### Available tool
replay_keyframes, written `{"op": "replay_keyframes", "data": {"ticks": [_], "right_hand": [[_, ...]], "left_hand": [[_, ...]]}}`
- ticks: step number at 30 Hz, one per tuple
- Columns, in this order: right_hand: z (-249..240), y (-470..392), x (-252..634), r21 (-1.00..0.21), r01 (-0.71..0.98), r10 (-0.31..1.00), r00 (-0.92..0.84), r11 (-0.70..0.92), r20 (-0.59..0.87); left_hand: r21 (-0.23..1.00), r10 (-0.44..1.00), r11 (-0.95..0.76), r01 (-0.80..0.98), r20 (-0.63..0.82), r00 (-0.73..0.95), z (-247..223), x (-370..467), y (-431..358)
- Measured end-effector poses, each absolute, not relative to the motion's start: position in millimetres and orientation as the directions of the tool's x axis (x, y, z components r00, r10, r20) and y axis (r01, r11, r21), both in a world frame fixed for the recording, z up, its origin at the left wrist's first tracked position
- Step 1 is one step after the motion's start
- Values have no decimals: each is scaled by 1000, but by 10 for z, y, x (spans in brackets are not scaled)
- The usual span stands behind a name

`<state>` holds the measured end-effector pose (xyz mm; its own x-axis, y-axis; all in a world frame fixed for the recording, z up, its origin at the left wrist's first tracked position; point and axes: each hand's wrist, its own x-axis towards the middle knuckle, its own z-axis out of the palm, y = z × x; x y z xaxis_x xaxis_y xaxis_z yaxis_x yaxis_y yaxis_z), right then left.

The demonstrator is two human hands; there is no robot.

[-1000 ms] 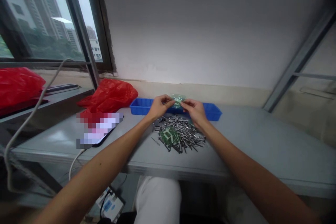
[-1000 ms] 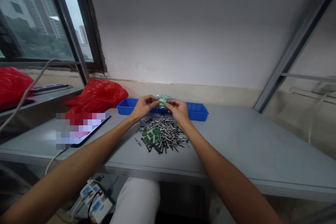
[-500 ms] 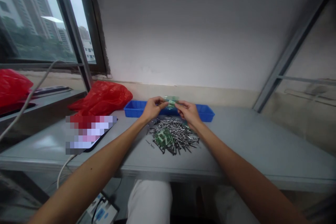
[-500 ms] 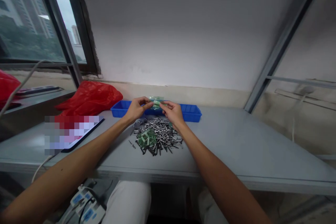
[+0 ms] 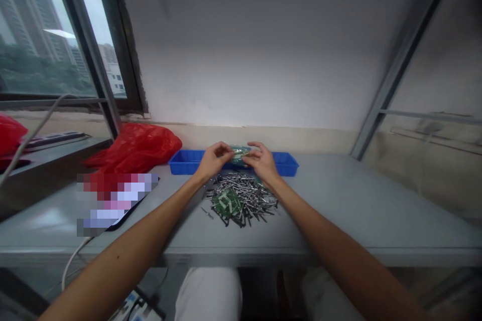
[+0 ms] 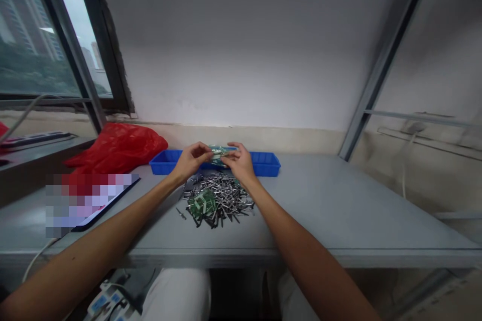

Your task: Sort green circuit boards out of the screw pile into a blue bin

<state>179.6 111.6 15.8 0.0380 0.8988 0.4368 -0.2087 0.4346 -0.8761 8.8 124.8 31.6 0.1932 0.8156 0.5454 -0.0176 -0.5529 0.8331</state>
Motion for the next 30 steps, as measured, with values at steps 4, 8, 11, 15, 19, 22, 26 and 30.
{"op": "replay_keyframes", "data": {"ticks": [4,8,11,15,19,22,26,30], "right_hand": [[139,1148,1789,-886,-134,895,10,444,447],[122,1163,1788,-867,-28,867,35,497,496],[123,1138,1797,-831,50,831,34,554,556],[177,1187,1806,-816,26,812,87,578,578],[316,1453,1826,-811,101,790,184,577,585],[435,1682,1841,-826,333,836,159,455,525],[541,1831,1821,-578,748,872,-1,326,490],[586,1804,1739,-443,822,869,-117,357,481]], "left_hand": [[804,798,-594,29,585,145,293,72,1292],[792,792,-609,54,602,99,281,44,1332],[797,798,-602,53,596,94,284,47,1338],[761,770,-637,122,638,36,322,43,1329],[652,672,-673,349,736,-80,370,-70,1350],[470,549,-692,548,836,-24,364,-183,1388],[280,489,-666,692,864,121,323,-255,1415],[261,496,-641,722,858,130,319,-258,1406]]}}
